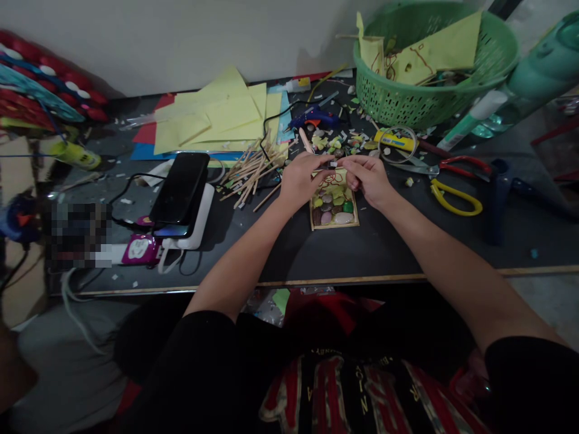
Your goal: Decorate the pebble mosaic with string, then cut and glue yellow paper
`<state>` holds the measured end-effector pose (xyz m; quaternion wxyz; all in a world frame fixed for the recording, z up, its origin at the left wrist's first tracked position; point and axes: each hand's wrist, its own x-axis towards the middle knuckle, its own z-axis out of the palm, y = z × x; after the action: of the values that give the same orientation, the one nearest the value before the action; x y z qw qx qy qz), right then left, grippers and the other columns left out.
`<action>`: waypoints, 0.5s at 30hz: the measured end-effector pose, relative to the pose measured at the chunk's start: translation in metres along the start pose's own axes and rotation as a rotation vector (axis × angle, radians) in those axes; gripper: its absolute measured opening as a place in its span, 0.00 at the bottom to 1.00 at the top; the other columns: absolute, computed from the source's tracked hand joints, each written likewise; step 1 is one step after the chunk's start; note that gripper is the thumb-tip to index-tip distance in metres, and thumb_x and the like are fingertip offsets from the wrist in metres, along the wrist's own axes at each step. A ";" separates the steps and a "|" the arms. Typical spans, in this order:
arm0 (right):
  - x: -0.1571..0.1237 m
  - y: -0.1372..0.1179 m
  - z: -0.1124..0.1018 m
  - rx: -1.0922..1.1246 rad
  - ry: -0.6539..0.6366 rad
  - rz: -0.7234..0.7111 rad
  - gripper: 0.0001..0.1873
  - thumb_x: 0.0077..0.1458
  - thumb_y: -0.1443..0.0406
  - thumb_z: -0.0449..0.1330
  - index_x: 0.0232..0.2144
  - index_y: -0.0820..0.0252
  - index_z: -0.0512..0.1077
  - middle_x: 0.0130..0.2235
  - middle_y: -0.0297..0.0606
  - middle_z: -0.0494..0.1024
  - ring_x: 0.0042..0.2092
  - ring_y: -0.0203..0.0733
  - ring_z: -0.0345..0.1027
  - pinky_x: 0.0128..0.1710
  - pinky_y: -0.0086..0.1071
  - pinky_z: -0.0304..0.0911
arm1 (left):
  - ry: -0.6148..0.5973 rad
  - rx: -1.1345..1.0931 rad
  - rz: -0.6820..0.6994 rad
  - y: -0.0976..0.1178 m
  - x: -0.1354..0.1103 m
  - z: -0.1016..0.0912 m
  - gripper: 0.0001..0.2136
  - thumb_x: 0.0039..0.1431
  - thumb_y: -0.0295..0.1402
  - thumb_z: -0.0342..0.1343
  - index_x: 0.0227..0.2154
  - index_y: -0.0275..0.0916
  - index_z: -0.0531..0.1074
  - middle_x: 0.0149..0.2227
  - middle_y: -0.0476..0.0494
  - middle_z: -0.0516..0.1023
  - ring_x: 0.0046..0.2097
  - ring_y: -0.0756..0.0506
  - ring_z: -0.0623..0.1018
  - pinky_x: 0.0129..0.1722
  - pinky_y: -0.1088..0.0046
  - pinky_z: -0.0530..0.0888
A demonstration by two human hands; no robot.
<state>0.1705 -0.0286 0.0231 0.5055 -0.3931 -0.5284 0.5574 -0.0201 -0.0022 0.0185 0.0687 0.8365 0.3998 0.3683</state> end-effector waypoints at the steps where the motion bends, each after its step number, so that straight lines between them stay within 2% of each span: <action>1: 0.000 0.000 0.000 0.006 -0.007 -0.004 0.22 0.49 0.46 0.68 0.32 0.57 0.75 0.16 0.26 0.59 0.18 0.28 0.49 0.20 0.27 0.45 | -0.001 -0.003 0.002 0.000 0.000 0.000 0.14 0.62 0.41 0.59 0.48 0.43 0.78 0.41 0.43 0.84 0.45 0.44 0.80 0.48 0.65 0.73; 4: -0.001 -0.002 0.002 0.000 -0.008 -0.009 0.23 0.47 0.46 0.68 0.30 0.58 0.74 0.16 0.26 0.59 0.18 0.28 0.49 0.20 0.27 0.44 | -0.010 0.003 -0.003 0.000 0.000 -0.001 0.14 0.63 0.40 0.58 0.49 0.43 0.77 0.42 0.42 0.84 0.45 0.43 0.80 0.48 0.64 0.73; 9: -0.001 -0.002 0.001 -0.042 0.002 -0.001 0.24 0.46 0.45 0.68 0.34 0.57 0.75 0.17 0.27 0.61 0.19 0.29 0.50 0.20 0.27 0.45 | -0.005 0.020 0.007 0.000 0.000 0.000 0.14 0.63 0.40 0.58 0.49 0.43 0.77 0.42 0.42 0.84 0.45 0.43 0.80 0.48 0.64 0.73; 15: -0.001 -0.002 0.001 -0.042 0.007 -0.017 0.24 0.46 0.44 0.68 0.34 0.57 0.76 0.17 0.27 0.62 0.19 0.29 0.50 0.20 0.28 0.45 | 0.007 -0.004 0.019 -0.001 -0.001 0.000 0.14 0.63 0.41 0.58 0.48 0.43 0.77 0.41 0.43 0.84 0.45 0.44 0.80 0.48 0.63 0.73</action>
<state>0.1702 -0.0299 0.0248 0.5039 -0.4011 -0.5414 0.5404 -0.0213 -0.0017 0.0175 0.0655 0.8390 0.3911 0.3727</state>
